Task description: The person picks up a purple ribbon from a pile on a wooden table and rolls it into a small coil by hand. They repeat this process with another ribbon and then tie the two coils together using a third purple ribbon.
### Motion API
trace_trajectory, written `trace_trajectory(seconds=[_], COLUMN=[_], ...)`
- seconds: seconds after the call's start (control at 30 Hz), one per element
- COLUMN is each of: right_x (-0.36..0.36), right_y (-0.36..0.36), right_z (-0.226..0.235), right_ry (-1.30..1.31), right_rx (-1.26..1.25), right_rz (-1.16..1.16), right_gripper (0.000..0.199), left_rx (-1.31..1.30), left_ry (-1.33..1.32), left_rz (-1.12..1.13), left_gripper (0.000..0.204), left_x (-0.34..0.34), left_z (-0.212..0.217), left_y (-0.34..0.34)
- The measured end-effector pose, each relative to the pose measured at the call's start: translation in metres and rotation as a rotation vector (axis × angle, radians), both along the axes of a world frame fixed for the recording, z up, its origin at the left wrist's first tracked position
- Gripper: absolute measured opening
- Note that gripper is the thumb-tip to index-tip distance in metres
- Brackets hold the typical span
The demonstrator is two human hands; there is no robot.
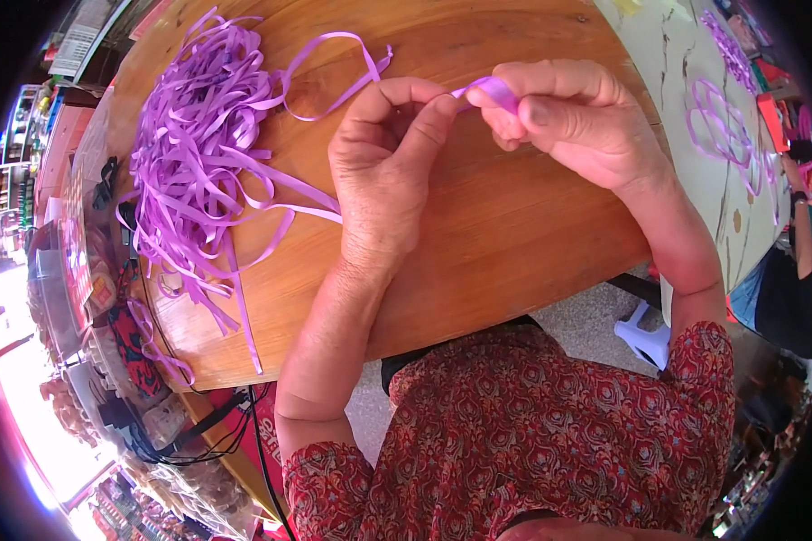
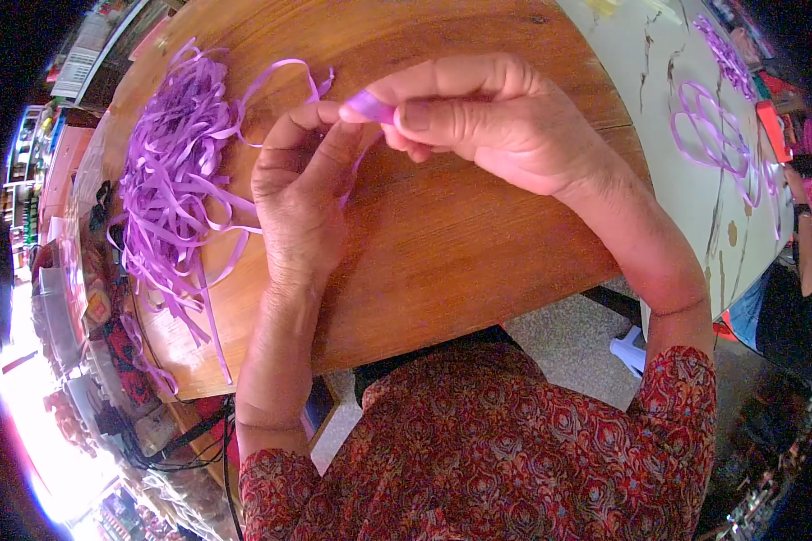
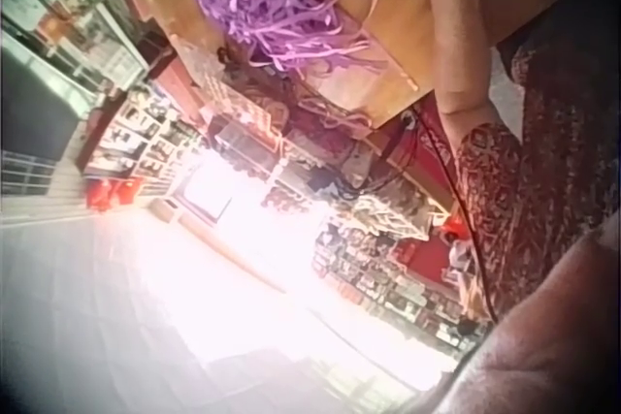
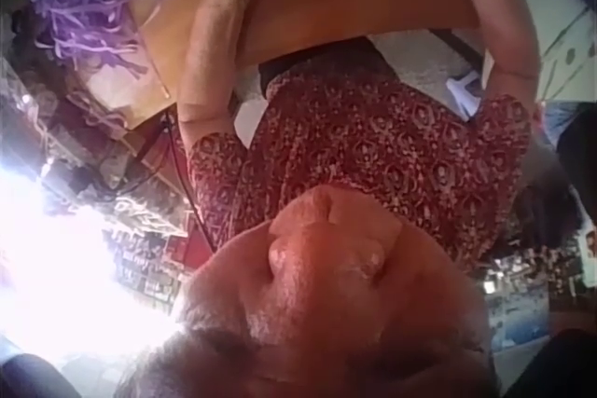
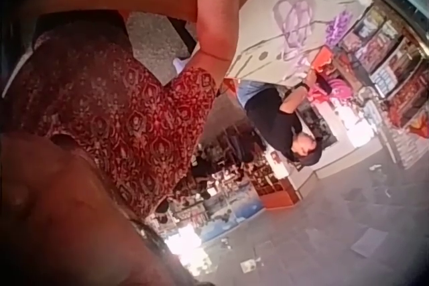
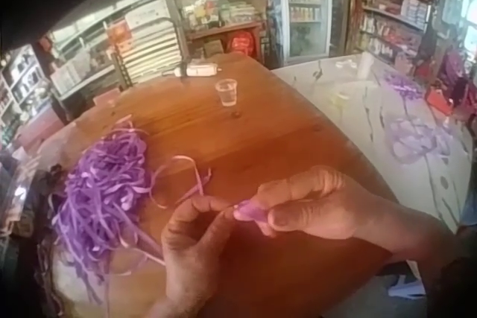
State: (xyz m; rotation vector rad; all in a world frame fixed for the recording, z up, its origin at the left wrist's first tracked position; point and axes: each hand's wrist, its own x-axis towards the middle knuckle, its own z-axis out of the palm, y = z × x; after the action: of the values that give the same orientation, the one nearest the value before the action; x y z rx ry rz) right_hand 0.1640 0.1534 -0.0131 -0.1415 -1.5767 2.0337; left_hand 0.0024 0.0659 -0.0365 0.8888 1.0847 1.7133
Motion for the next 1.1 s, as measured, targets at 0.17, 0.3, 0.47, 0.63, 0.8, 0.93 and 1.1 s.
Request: trace_trajectory(seconds=[0.17,0.3,0.47,0.63,0.8,0.93,1.1], right_x=[-0.003,-0.01,-0.011,-0.01,-0.013,-0.013,-0.01], right_y=[-0.003,-0.003,-0.006,-0.005,-0.011,-0.011,-0.014], right_z=[-0.002,-0.003,-0.005,-0.005,-0.008,-0.004,0.001], right_ry=[-0.154,-0.22,-0.247,-0.263,-0.219,-0.216,-0.24], right_rx=[0.065,0.582,0.96,1.103,1.296,1.207,0.986], right_rz=[-0.104,-0.284,-0.453,-0.565,-0.641,-0.597,-0.51], right_gripper=[0.029,0.03,0.033,0.034,0.037,0.033,0.03], left_rx=[0.002,0.009,-0.092,-0.024,-0.027,-0.098,-0.057], left_ry=[-0.024,0.095,-0.076,0.046,0.28,0.317,0.064], left_rz=[0.01,-0.008,-0.048,-0.001,0.086,0.119,0.019], left_gripper=[0.01,0.01,0.011,0.011,0.008,0.006,0.005], left_x=[0.004,0.004,0.007,0.011,0.01,0.012,0.01], left_z=[0.003,0.002,0.007,0.007,-0.001,0.004,0.009], left_y=[-0.004,-0.006,-0.008,-0.009,-0.008,-0.011,-0.013])
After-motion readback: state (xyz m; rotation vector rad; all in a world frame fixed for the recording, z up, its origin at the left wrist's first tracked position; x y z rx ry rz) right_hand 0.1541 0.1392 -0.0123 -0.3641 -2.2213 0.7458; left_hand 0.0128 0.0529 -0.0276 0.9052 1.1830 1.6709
